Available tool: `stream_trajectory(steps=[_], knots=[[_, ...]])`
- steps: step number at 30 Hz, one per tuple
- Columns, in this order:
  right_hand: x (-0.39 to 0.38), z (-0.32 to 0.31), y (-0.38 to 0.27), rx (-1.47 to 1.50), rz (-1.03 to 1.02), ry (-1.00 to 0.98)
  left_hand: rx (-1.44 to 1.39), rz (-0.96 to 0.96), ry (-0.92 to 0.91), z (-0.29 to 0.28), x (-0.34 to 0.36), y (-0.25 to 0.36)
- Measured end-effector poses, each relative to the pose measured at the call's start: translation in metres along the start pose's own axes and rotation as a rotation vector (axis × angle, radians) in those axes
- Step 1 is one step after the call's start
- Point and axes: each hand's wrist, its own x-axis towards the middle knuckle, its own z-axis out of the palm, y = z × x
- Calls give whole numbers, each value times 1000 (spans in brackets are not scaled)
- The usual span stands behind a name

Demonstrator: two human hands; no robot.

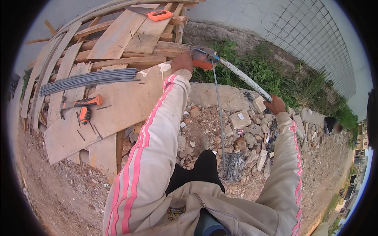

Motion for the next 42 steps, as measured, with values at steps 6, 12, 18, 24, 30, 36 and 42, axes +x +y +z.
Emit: stream_trajectory(steps=[6, 12, 18, 24, 30, 36, 42], knots=[[17, -10, -5, 20, -66, -25, -38, -8, 43, -9, -4, -3], [13, 12, 7, 5, -82, -12, -45, -8, 47, -5, -5, -5], [10, -11, 7, 107, -124, -103, -12, -20, 44, -4, -5, -6], [-14, -62, 61, 292, 154, -521, -8, 17, 65, -1, -2, -13], [-60, -10, 56, 47, 176, -76, 48, 44, 26, 2, 2, -17], [-107, -27, 11, 12, 233, -9, 69, 33, -3, -3, 0, -6], [-153, -39, -44, -53, 352, 1, -7, 47, 37, -2, 0, -10]])
